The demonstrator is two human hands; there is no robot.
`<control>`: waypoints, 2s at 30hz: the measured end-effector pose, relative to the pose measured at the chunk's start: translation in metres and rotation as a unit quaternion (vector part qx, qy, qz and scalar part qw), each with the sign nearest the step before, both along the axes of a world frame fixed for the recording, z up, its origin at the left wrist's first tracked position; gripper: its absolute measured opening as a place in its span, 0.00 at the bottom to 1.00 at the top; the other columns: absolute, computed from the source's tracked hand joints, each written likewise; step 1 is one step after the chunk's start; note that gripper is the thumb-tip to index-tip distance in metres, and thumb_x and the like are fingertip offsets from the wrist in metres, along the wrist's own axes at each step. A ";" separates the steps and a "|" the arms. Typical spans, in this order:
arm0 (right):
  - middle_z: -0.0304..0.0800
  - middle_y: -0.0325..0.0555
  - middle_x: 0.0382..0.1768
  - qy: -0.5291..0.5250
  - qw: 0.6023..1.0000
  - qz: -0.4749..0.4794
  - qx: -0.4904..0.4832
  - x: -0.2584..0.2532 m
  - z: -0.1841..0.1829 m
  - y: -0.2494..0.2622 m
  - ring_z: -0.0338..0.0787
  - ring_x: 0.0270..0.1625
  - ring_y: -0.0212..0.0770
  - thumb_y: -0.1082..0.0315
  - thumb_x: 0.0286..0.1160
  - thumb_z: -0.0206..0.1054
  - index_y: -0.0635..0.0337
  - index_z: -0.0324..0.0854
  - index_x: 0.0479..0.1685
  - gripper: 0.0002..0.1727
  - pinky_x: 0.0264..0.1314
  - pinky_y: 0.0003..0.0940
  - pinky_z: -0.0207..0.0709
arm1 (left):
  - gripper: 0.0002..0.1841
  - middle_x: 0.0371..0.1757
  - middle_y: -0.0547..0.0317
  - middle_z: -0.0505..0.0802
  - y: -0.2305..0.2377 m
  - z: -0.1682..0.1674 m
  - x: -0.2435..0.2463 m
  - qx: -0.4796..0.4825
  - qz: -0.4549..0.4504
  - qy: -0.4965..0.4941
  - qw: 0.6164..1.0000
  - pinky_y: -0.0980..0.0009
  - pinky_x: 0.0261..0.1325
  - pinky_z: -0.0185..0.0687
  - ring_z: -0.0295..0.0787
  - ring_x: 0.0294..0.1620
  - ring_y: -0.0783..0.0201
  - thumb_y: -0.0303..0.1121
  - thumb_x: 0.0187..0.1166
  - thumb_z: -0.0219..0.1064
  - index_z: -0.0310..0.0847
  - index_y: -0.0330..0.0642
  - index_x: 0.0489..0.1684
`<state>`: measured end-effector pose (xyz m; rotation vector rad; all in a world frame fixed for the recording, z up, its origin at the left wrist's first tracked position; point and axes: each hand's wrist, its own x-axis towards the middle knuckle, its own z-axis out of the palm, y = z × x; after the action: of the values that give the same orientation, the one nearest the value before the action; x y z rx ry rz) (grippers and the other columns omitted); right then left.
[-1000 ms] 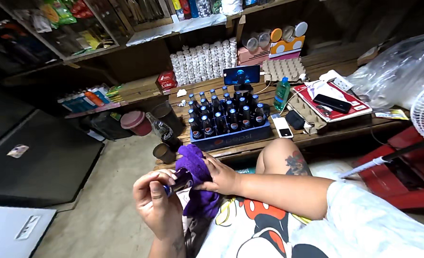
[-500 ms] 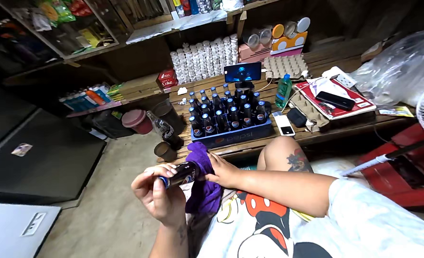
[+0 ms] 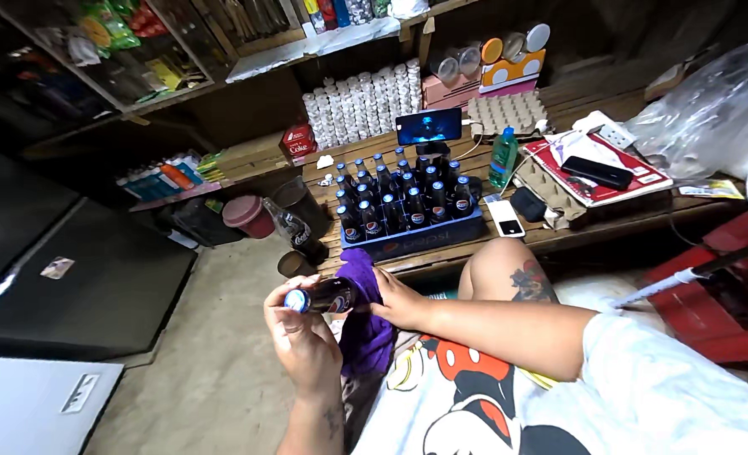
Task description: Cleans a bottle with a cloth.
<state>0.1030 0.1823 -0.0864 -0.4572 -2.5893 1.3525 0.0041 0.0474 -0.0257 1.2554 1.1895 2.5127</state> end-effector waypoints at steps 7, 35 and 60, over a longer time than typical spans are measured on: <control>0.59 0.74 0.86 0.038 0.999 0.009 0.026 0.007 0.001 -0.004 0.60 0.90 0.61 0.46 0.78 0.69 0.74 0.49 0.90 0.52 0.93 0.49 0.50 | 0.15 0.44 0.73 0.89 0.007 -0.006 0.007 0.009 -0.023 0.079 0.997 0.73 0.59 0.81 0.86 0.49 0.72 0.57 0.88 0.54 0.80 0.62 0.53; 0.72 0.78 0.77 0.230 0.965 0.071 0.102 0.014 0.007 -0.013 0.72 0.82 0.67 0.45 0.67 0.77 0.75 0.66 0.81 0.49 0.86 0.51 0.65 | 0.20 0.40 0.68 0.95 -0.009 -0.011 -0.015 0.023 -0.100 0.242 0.965 0.66 0.64 0.86 0.93 0.49 0.65 0.50 0.91 0.52 0.90 0.53 0.45; 0.53 0.70 0.89 -0.002 0.994 0.076 0.079 0.005 0.008 0.003 0.54 0.93 0.60 0.63 0.65 0.79 0.66 0.49 0.92 0.54 0.94 0.50 0.46 | 0.25 0.24 0.68 0.85 -0.025 -0.008 -0.007 0.026 -0.176 0.313 0.933 0.68 0.59 0.82 0.86 0.35 0.68 0.55 0.91 0.49 0.79 0.51 0.25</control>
<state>0.1082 0.1849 -0.0781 -0.2418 -2.7552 1.1773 -0.0032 0.0222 -0.0335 2.1574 0.8623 1.9464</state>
